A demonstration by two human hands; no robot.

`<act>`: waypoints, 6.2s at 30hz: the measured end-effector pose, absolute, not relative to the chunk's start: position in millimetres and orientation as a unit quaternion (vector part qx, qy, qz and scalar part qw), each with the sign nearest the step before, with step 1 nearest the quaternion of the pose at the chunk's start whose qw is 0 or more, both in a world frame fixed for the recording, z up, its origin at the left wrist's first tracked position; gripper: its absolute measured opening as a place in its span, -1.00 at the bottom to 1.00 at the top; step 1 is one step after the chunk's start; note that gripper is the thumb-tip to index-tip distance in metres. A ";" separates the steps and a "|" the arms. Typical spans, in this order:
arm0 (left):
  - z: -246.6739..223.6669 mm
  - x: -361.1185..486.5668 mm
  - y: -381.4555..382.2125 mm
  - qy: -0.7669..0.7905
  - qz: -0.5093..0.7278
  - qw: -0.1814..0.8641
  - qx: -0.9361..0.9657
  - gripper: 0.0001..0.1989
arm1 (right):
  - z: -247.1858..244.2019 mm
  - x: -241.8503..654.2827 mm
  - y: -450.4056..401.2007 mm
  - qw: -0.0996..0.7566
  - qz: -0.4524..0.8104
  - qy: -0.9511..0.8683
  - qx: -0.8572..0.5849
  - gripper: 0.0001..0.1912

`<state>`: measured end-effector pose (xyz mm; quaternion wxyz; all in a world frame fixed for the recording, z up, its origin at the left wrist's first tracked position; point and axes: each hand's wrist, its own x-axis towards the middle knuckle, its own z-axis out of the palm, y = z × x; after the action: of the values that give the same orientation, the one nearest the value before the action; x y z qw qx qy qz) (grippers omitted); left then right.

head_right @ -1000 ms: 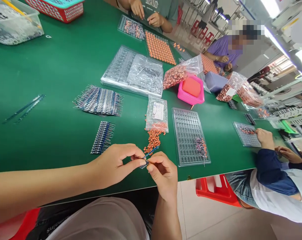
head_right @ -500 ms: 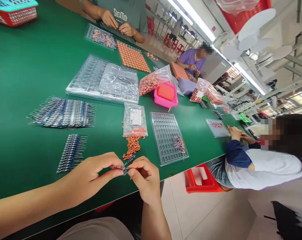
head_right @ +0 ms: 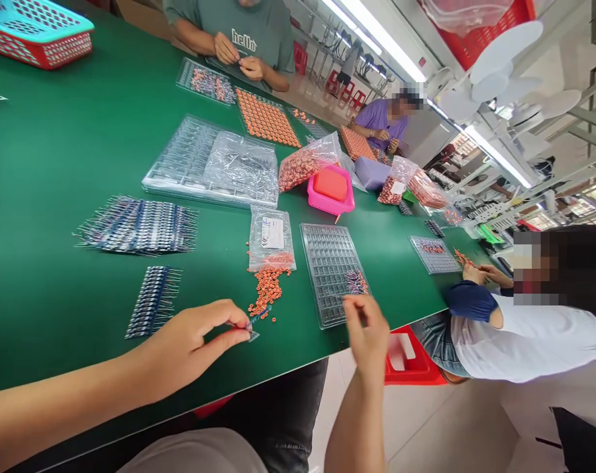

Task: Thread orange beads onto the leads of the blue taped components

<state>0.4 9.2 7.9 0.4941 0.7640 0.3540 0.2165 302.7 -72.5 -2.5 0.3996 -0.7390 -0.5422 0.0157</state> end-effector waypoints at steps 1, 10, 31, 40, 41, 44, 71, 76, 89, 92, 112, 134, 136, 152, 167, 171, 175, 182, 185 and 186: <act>10.4 0.8 11.8 0.379 0.214 0.495 0.752 -0.80 | -1.2 322.3 -66.5 0.383 -0.012 -0.535 -0.753 -0.66; 15.2 1.8 25.1 0.442 0.232 0.532 0.684 -0.76 | 4.0 354.5 -36.0 0.322 -0.067 -0.582 -0.743 -0.73; 12.5 4.4 25.4 0.430 0.247 0.548 0.673 -0.83 | -10.0 218.6 -55.0 0.173 -0.019 -0.815 -0.552 -0.82; 10.7 1.9 21.2 0.378 0.240 0.570 0.689 -0.85 | -17.9 208.1 -54.0 0.305 0.112 -0.720 -0.613 -0.89; 10.3 1.5 19.7 0.360 0.247 0.576 0.691 -0.86 | -18.4 205.7 -57.5 0.343 0.148 -0.690 -0.620 -0.90; 7.4 0.8 13.8 0.296 0.280 0.595 0.693 -0.91 | -19.8 196.6 -67.0 0.456 0.226 -0.594 -0.623 -0.91; 5.7 0.7 -0.6 0.257 0.342 0.575 0.697 -0.93 | -33.1 166.5 -72.4 0.562 0.136 -0.528 -0.622 -0.93; 0.7 1.3 -0.9 0.205 0.404 0.485 0.748 -0.91 | -34.3 168.6 -74.7 0.577 0.213 -0.500 -0.609 -0.92; -3.0 0.0 4.4 0.117 0.430 0.347 0.825 -0.81 | -33.1 177.5 -70.5 0.610 0.418 -0.430 -0.518 -0.96; -3.6 0.3 3.9 0.128 0.434 0.360 0.816 -0.81 | -28.8 179.2 -71.2 0.587 0.345 -0.485 -0.550 -0.95; 2.3 -4.5 0.3 0.198 0.389 0.496 0.750 -0.85 | -15.3 172.5 -68.3 0.482 0.002 -0.649 -0.588 -0.83; -1.2 -2.6 0.3 0.271 0.317 0.611 0.673 -0.94 | -25.6 165.0 -65.0 0.501 -0.048 -0.628 -0.594 -0.77; -1.3 -2.1 -0.3 0.274 0.321 0.607 0.674 -0.94 | -25.5 164.7 -64.7 0.494 -0.064 -0.631 -0.595 -0.77; 1.2 -2.1 -3.7 0.281 0.334 0.594 0.676 -0.94 | -28.9 167.1 -67.6 0.451 -0.127 -0.650 -0.598 -0.75; 10.5 -0.7 -0.3 0.332 0.302 0.622 0.642 -0.89 | -26.6 165.0 -64.3 0.472 -0.101 -0.658 -0.578 -0.71; 15.7 1.8 2.4 0.358 0.278 0.690 0.564 -0.86 | -31.0 167.7 -67.5 0.503 -0.026 -0.639 -0.582 -0.71; 17.4 4.3 6.5 0.384 0.265 0.717 0.518 -0.83 | -31.7 171.8 -71.6 0.537 0.089 -0.608 -0.578 -0.76; 16.4 5.9 7.7 0.382 0.252 0.722 0.518 -0.86 | -29.3 176.2 -72.1 0.560 0.179 -0.583 -0.561 -0.76; 16.6 6.6 7.7 0.382 0.253 0.723 0.517 -0.85 | -30.4 177.0 -72.7 0.562 0.192 -0.582 -0.556 -0.75; 16.6 6.8 7.7 0.383 0.252 0.723 0.517 -0.85 | -30.8 177.0 -72.9 0.563 0.194 -0.581 -0.556 -0.75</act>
<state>6.8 7.7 16.6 0.7231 0.5170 0.3825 0.2521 177.0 -72.9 -30.8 0.5627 -0.5555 -0.5807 0.1937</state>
